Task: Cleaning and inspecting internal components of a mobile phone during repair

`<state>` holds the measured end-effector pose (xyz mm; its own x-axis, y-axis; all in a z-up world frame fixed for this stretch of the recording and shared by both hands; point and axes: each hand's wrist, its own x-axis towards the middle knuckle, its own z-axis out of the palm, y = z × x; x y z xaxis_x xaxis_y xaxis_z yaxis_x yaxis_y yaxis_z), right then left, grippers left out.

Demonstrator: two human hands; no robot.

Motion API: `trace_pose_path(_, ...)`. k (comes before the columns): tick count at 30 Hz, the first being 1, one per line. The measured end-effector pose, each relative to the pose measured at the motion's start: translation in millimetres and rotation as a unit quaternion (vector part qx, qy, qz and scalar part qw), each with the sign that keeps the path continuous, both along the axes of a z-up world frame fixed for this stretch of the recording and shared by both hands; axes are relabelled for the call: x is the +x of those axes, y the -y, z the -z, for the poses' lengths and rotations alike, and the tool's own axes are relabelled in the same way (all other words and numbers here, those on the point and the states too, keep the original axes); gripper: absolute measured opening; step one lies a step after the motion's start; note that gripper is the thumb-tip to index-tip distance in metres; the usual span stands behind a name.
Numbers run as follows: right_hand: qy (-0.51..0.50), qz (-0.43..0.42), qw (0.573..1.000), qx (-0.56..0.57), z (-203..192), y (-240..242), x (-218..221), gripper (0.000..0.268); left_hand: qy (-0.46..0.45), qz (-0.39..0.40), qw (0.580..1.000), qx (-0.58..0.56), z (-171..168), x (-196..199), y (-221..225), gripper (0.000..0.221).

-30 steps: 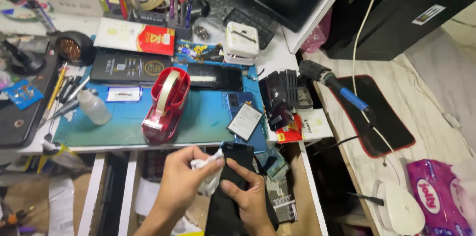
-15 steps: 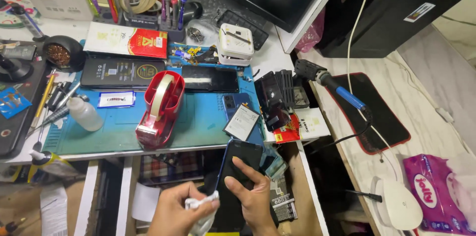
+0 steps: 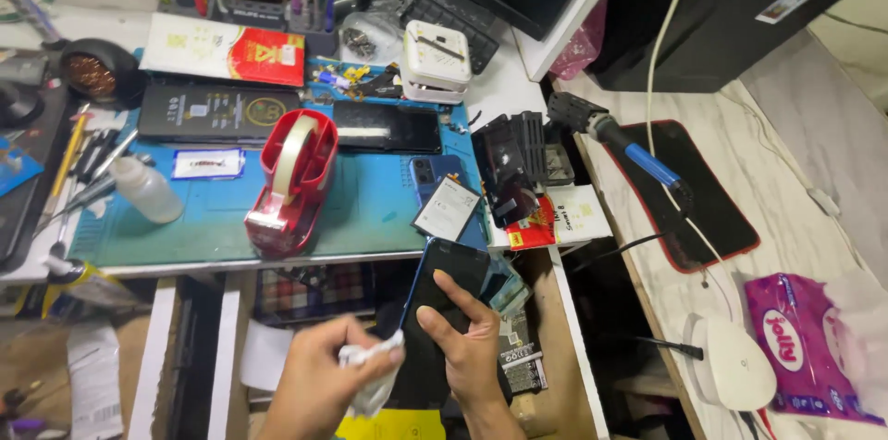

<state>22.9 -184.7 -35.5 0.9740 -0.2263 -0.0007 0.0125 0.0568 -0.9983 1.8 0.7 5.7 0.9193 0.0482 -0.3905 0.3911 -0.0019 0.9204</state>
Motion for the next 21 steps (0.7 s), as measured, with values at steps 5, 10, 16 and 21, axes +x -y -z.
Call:
trace_pose_path(5,-0.004,-0.026,0.995,0.093,-6.8,-5.0,1.2,0.050,0.050,-0.028,0.996,-0.075,-39.9,39.3,9.7,0.029)
trace_pose_path(10,0.006,0.043,0.999,0.019,-7.8,6.5,10.1,0.052,0.038,0.054,0.997,0.049,39.6,-18.7,-7.0,0.041)
trace_pose_path(16,0.053,-0.047,0.997,0.019,1.2,-1.8,-0.6,0.046,0.076,-0.013,0.997,-0.032,-54.0,55.8,9.8,0.031)
trace_pose_path(21,0.001,0.004,0.998,0.061,0.8,3.4,5.5,0.051,0.065,0.013,0.998,-0.017,-25.8,30.2,9.9,0.032)
